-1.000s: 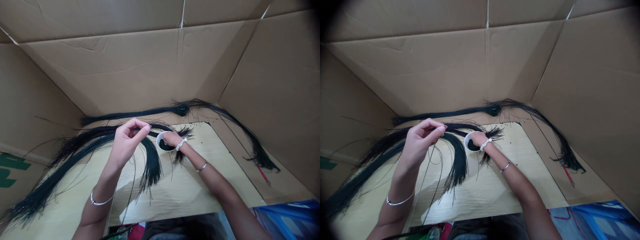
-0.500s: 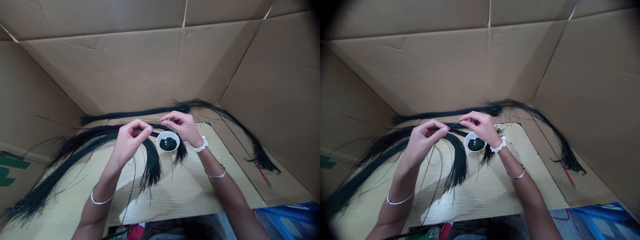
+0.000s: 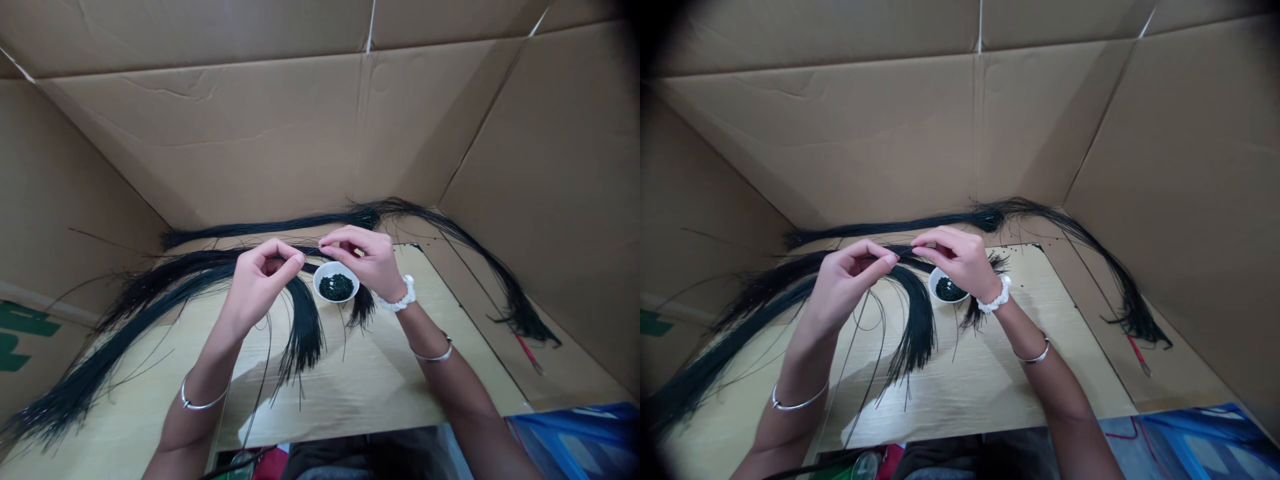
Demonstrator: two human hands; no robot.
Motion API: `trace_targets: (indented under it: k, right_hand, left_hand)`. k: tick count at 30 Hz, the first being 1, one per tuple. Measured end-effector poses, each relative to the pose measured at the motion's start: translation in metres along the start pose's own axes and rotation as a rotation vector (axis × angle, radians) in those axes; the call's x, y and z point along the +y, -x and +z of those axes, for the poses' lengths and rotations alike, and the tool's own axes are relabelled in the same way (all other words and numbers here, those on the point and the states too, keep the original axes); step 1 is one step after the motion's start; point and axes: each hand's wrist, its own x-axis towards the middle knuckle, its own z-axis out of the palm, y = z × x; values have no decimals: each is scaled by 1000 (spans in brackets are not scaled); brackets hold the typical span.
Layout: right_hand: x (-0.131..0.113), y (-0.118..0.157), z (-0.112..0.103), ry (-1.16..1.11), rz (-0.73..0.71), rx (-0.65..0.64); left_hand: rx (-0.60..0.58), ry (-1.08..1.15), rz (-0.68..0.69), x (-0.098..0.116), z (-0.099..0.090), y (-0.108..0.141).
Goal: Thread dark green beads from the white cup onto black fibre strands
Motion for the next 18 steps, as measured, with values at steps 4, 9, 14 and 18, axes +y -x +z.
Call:
trace_targets:
  k: [4,9,14,18]
  right_hand:
    - [-1,0,0,4,-10,5]
    - [-1,0,0,2,0,8]
    - [-1,0,1,5,3,11]
    - [0,0,2,3,10,15]
  left_hand:
    - [-4,-13,-3,0,0,1]
    - [-9,-24,0,0,0,3]
    - [-8,-24,6,2,1,3]
    - [-9,-18,7,2,0,3]
